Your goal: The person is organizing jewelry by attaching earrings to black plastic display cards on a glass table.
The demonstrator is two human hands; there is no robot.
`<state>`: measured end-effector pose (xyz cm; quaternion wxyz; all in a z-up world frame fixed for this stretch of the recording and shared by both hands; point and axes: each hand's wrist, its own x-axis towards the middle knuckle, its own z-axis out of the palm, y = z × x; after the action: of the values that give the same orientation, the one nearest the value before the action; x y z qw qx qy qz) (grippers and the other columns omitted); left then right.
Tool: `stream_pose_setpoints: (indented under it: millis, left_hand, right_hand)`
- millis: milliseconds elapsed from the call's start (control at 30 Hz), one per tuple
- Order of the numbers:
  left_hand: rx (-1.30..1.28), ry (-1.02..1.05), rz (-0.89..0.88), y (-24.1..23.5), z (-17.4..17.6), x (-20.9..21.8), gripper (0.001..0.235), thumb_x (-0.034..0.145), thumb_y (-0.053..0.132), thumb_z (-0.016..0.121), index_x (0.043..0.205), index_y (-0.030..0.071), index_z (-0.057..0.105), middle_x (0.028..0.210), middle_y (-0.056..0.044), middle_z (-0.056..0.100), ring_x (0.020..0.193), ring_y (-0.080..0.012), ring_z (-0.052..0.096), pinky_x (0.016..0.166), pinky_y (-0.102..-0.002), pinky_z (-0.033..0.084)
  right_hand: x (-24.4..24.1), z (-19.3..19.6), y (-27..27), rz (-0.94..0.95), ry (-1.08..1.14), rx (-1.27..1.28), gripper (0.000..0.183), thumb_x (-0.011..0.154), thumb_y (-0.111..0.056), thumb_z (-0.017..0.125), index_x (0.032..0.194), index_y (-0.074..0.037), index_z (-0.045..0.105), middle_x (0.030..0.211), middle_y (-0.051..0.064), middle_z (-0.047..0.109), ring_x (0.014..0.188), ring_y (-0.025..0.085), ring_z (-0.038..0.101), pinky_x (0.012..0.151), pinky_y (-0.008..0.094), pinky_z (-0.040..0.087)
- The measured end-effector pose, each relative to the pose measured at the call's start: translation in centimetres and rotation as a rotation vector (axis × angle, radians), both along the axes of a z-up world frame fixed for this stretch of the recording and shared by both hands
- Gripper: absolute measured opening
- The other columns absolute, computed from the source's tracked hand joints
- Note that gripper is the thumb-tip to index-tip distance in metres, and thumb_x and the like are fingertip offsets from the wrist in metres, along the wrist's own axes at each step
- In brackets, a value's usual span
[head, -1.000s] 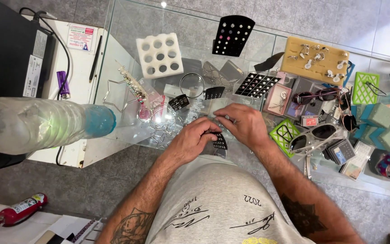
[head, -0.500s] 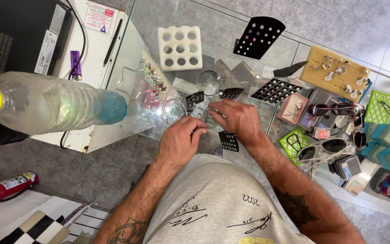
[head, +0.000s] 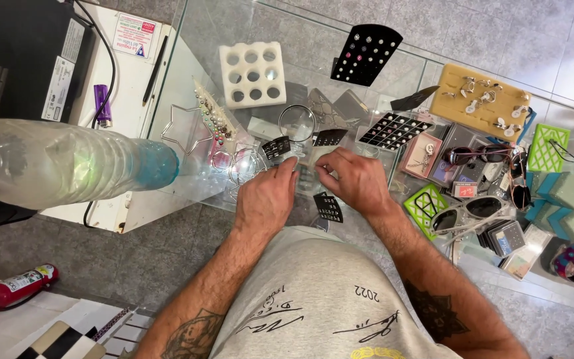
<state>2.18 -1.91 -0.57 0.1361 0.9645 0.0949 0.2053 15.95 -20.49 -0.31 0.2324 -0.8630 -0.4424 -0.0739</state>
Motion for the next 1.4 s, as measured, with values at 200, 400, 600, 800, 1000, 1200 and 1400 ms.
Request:
stream_pose_setpoints:
  millis: [200, 400, 600, 800, 1000, 1200, 1400]
  left_hand:
    - [-0.019, 0.120, 0.001, -1.0, 2.0, 1.6, 0.023, 0.111, 0.025, 0.067, 0.131, 0.017, 0.077, 0.080, -0.008, 0.080, 0.070, -0.0245, 0.080, 0.061, -0.038, 0.068]
    - [-0.063, 0.212, 0.004, -1.5, 0.4, 2.0, 0.019, 0.111, 0.022, 0.067, 0.127, 0.015, 0.075, 0.084, -0.010, 0.080, 0.071, -0.0280, 0.081, 0.062, -0.042, 0.068]
    - [-0.056, 0.145, -0.009, -1.1, -1.1, 2.1, 0.014, 0.111, 0.028, 0.069, 0.115, 0.017, 0.076, 0.080, -0.009, 0.076, 0.070, -0.0321, 0.080, 0.060, -0.047, 0.067]
    - [-0.004, 0.067, -0.030, -0.6, -2.2, 1.7, 0.017, 0.113, 0.035, 0.066, 0.108, 0.021, 0.075, 0.079, -0.001, 0.073, 0.073, -0.0252, 0.080, 0.062, -0.040, 0.067]
    - [-0.433, -0.097, -0.142, -1.4, 0.3, 0.6, 0.006, 0.109, 0.019, 0.073, 0.106, 0.014, 0.074, 0.103, -0.005, 0.082, 0.092, -0.0296, 0.082, 0.077, -0.040, 0.067]
    - [-0.984, 0.051, -0.040, -0.9, 4.1, -1.9, 0.012, 0.092, 0.010, 0.088, 0.102, 0.014, 0.086, 0.077, -0.004, 0.078, 0.075, -0.0176, 0.075, 0.069, -0.034, 0.065]
    - [-1.206, 0.157, 0.009, -0.6, 4.0, -3.2, 0.016, 0.084, 0.014, 0.097, 0.099, 0.017, 0.092, 0.069, -0.003, 0.076, 0.068, -0.0102, 0.065, 0.066, -0.028, 0.061]
  right_hand:
    - [-1.7, 0.8, -3.8, -0.174, 0.136, 0.126, 0.010, 0.094, -0.023, 0.085, 0.094, -0.030, 0.078, 0.075, -0.013, 0.068, 0.066, 0.012, 0.072, 0.061, 0.029, 0.059]
    - [-3.7, 1.8, -6.0, -0.246, 0.213, 0.146, 0.012, 0.092, -0.020, 0.086, 0.093, -0.029, 0.079, 0.070, -0.011, 0.065, 0.062, 0.015, 0.070, 0.061, 0.032, 0.060]
    - [-4.5, 1.7, -7.0, -0.256, 0.234, 0.209, 0.013, 0.091, -0.017, 0.088, 0.092, -0.027, 0.079, 0.065, -0.004, 0.062, 0.061, 0.023, 0.069, 0.064, 0.034, 0.061]
    - [-4.5, 0.2, -8.0, -0.247, 0.267, 0.223, 0.013, 0.090, -0.017, 0.090, 0.091, -0.026, 0.080, 0.065, -0.004, 0.062, 0.061, 0.022, 0.069, 0.062, 0.035, 0.060]
    - [-4.8, 0.9, -7.6, -0.352, 0.478, 0.293, 0.011, 0.089, -0.016, 0.092, 0.093, -0.021, 0.083, 0.068, 0.001, 0.071, 0.067, 0.021, 0.076, 0.066, 0.035, 0.061]
    - [-5.0, 2.0, -7.6, -0.390, 0.760, 0.355, 0.012, 0.091, -0.011, 0.089, 0.101, -0.015, 0.085, 0.069, 0.001, 0.077, 0.067, 0.011, 0.071, 0.071, 0.031, 0.062]
    - [-5.4, 1.5, -7.5, -0.356, 0.780, 0.373, 0.017, 0.091, -0.004, 0.090, 0.106, -0.012, 0.086, 0.082, 0.007, 0.082, 0.075, 0.013, 0.079, 0.077, 0.034, 0.067]
